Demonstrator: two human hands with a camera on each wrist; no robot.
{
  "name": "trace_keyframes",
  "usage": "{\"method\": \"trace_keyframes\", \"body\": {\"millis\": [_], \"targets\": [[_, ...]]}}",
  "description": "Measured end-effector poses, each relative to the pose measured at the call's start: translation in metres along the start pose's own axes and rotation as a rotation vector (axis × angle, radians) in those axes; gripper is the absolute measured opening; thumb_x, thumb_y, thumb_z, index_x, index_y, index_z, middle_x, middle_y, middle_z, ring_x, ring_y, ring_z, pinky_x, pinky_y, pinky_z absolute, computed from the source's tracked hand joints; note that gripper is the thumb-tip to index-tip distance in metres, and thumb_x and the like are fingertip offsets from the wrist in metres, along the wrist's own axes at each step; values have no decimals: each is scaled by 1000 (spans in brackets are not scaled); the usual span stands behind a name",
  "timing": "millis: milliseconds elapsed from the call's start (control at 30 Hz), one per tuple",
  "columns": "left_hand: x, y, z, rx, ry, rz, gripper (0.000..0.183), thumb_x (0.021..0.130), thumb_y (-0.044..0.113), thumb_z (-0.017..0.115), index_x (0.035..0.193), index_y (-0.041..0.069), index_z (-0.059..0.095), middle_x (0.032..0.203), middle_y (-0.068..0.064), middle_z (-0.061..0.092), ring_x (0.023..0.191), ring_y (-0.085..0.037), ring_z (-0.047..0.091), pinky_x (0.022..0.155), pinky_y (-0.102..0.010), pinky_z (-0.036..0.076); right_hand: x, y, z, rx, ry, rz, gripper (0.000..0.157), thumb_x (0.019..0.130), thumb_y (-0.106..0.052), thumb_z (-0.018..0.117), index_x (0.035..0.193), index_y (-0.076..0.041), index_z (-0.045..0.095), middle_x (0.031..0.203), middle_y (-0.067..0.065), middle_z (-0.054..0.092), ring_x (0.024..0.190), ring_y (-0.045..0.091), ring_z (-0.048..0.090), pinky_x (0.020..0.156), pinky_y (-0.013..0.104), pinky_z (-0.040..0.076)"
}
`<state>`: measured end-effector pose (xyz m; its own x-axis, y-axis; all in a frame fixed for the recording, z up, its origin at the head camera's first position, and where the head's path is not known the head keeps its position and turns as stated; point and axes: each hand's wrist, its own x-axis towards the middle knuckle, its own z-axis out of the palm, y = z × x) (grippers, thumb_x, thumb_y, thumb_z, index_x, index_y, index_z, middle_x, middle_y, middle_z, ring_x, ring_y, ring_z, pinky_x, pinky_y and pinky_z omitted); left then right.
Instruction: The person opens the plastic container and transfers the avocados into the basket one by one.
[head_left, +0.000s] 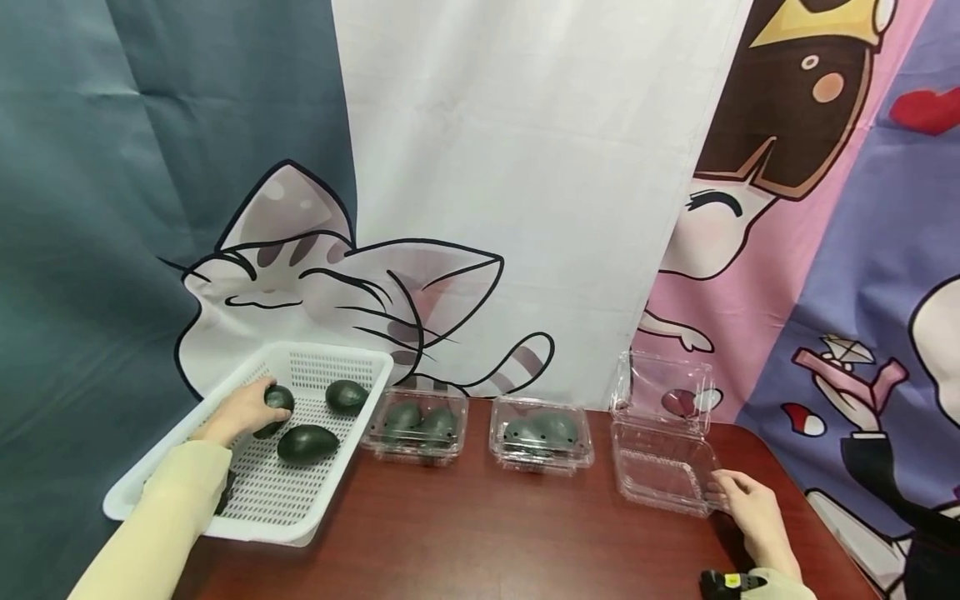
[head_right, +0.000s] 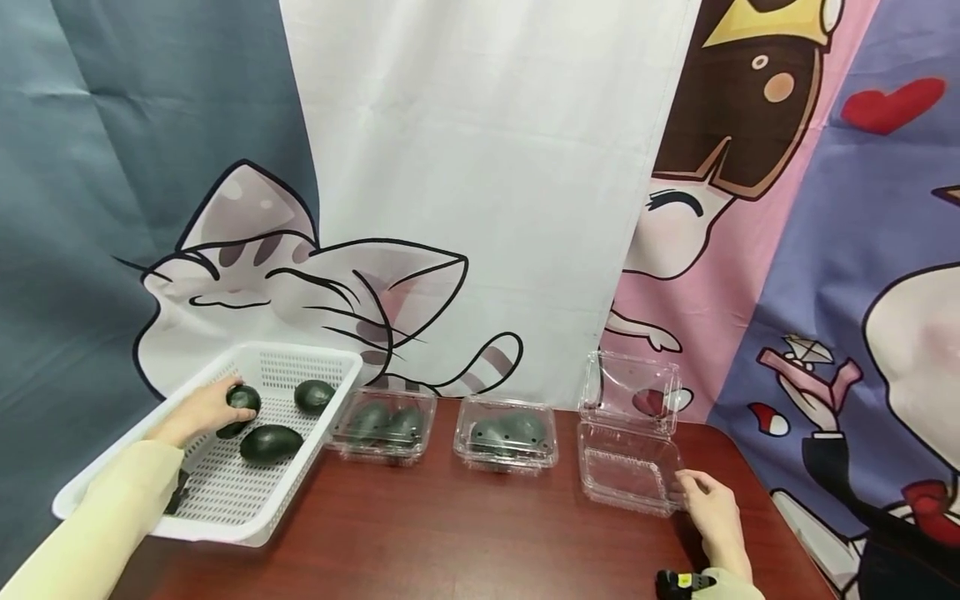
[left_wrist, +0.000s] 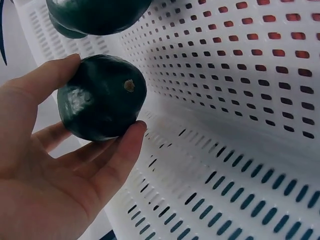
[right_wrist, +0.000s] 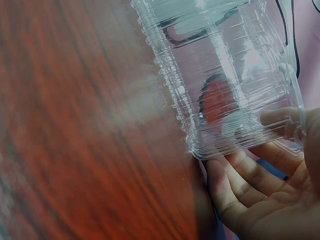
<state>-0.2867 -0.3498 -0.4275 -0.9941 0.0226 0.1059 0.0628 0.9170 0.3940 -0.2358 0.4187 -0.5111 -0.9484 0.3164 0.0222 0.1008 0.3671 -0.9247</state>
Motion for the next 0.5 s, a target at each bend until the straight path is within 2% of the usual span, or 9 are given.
{"method": "trace_keyframes", "body": {"millis": [500], "targets": [[0,-7,-3,20,-133,-75,79,82,23,75,135,-19,35,126,-45,43,111,-61,45,88,-66,41,-1,-3,1,5,11,35,43,102,-22,52,124,15,54,93,7,70,73,6,62,64,25,53]]}}
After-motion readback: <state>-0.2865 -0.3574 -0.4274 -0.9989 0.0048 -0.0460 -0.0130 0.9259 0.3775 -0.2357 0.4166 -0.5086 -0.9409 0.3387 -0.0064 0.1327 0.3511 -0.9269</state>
